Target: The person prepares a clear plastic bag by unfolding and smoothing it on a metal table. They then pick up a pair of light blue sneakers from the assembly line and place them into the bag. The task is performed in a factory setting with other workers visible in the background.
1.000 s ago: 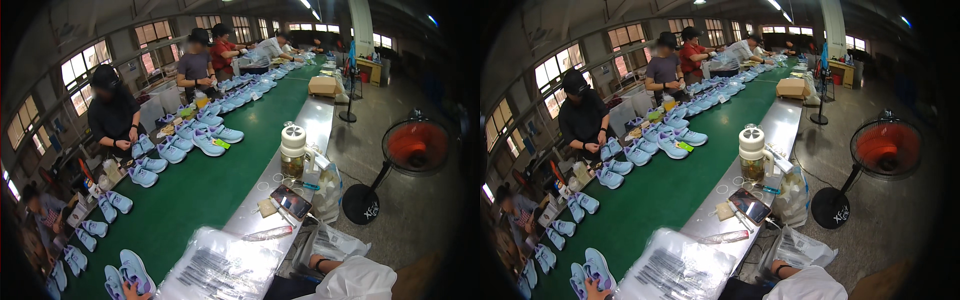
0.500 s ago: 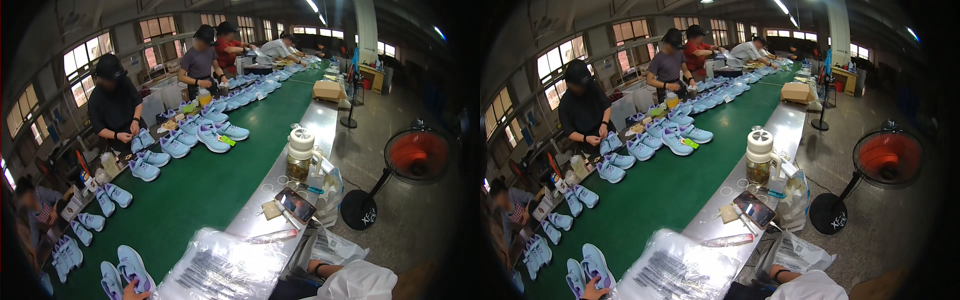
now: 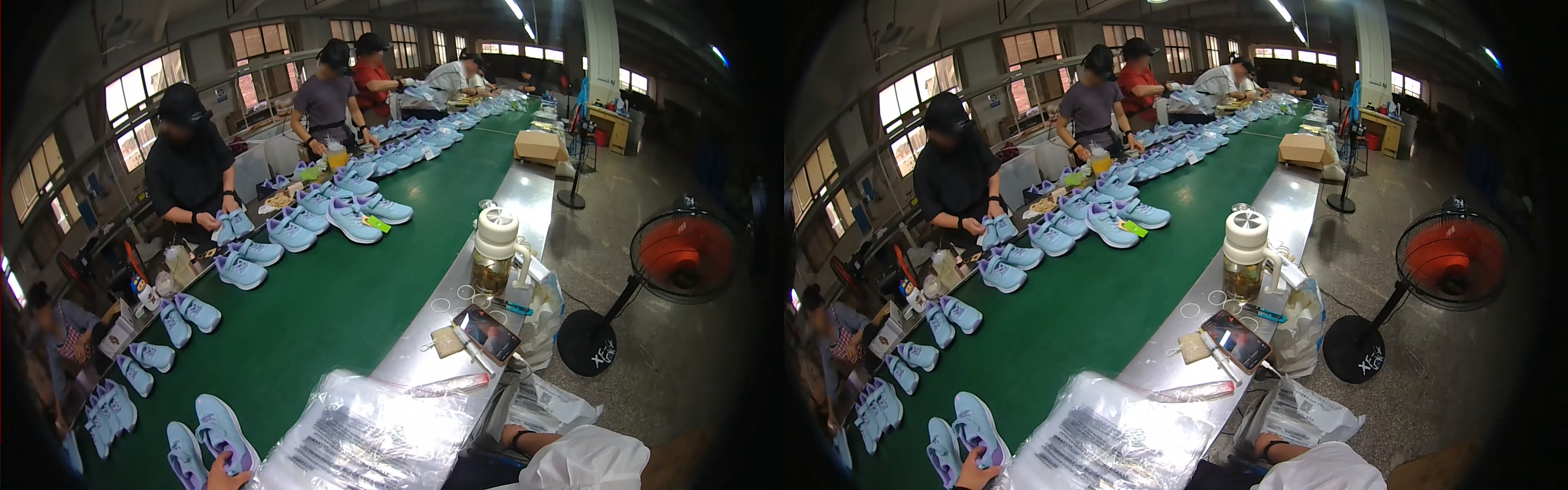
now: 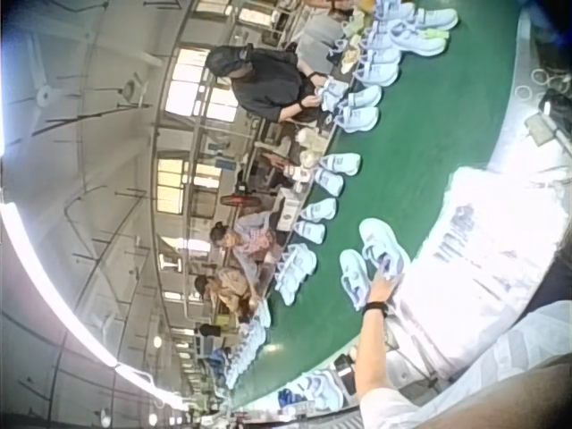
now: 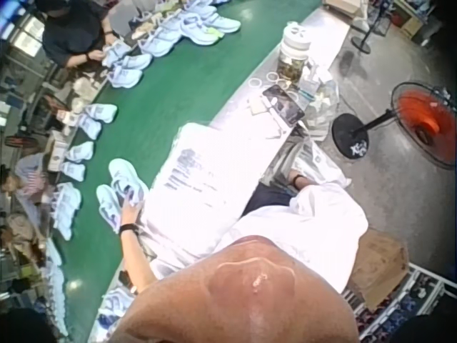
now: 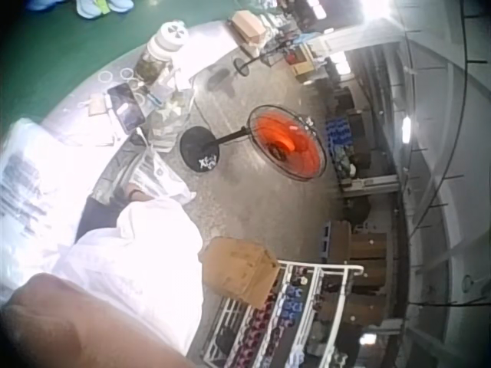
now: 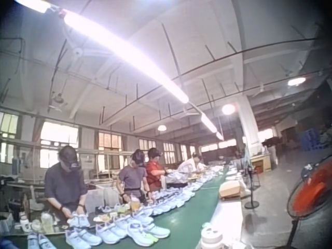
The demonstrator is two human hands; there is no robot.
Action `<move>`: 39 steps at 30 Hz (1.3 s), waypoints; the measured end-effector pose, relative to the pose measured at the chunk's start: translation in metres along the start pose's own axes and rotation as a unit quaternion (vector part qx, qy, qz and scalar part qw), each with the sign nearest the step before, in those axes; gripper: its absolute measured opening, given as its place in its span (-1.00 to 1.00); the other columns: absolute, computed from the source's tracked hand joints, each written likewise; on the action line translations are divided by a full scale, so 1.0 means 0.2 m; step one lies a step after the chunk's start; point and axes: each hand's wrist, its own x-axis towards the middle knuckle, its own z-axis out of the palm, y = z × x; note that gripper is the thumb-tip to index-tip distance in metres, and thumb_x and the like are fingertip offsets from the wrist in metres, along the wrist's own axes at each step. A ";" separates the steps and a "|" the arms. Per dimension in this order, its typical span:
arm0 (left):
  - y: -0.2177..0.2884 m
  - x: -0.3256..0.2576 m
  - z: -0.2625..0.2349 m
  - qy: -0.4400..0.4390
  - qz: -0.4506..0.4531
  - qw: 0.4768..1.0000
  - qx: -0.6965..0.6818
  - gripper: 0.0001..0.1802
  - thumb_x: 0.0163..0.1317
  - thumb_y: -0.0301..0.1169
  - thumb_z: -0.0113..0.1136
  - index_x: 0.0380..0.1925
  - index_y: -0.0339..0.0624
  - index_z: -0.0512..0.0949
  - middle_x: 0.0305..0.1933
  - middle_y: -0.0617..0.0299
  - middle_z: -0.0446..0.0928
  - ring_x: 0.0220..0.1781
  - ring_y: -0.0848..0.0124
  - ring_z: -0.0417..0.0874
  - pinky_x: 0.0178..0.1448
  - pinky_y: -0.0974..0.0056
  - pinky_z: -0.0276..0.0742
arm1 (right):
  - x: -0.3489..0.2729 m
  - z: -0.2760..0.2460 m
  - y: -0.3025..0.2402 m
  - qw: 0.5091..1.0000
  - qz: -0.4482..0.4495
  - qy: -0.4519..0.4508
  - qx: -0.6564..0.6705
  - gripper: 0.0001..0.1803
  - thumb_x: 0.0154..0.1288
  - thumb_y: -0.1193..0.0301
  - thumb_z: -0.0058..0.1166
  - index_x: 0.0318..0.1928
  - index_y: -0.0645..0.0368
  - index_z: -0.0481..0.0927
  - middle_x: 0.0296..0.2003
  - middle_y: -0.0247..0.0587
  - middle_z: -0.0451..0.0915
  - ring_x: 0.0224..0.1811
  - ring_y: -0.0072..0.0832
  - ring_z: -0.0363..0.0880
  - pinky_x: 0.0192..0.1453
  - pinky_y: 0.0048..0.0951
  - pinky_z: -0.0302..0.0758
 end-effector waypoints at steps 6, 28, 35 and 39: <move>-0.08 0.03 0.06 0.069 0.062 0.995 0.023 -0.20 -0.07 -0.21 0.41 0.18 -0.25 0.31 0.12 -0.12 0.42 0.14 0.04 0.46 0.19 0.12 0.38 | -0.20 -0.12 -0.09 0.999 -0.032 -0.006 -0.034 -0.43 0.12 0.18 0.06 0.10 0.26 0.46 0.14 0.12 0.44 0.18 -0.06 0.44 0.23 -0.19 0.41; -0.12 0.15 0.19 0.112 0.064 0.992 0.012 -0.05 -0.29 -0.29 0.46 0.20 -0.07 0.21 0.01 -0.15 0.33 0.07 -0.09 0.38 0.20 0.01 0.32 | -1.20 -0.80 -0.73 0.667 -0.522 0.503 0.173 -0.94 0.14 0.46 0.06 -0.36 0.14 0.53 -0.34 -0.19 0.51 -0.22 -0.17 0.46 -0.10 -0.21 0.40; -0.13 0.16 0.19 0.099 0.058 0.993 0.020 -0.05 -0.27 -0.28 0.46 0.21 -0.08 0.19 0.03 -0.16 0.31 0.08 -0.09 0.35 0.19 0.00 0.31 | -1.15 -0.83 -0.74 0.671 -0.537 0.478 0.179 -0.91 0.20 0.46 -0.01 -0.42 0.16 0.53 -0.40 -0.16 0.52 -0.27 -0.16 0.48 -0.13 -0.23 0.41; -0.12 0.17 0.20 0.099 0.064 0.993 0.017 -0.04 -0.27 -0.29 0.48 0.20 -0.08 0.19 0.03 -0.15 0.30 0.07 -0.09 0.35 0.20 0.00 0.30 | -1.11 -0.82 -0.75 0.651 -0.539 0.520 0.127 -0.92 0.17 0.45 0.00 -0.43 0.15 0.52 -0.41 -0.16 0.50 -0.30 -0.16 0.45 -0.16 -0.22 0.39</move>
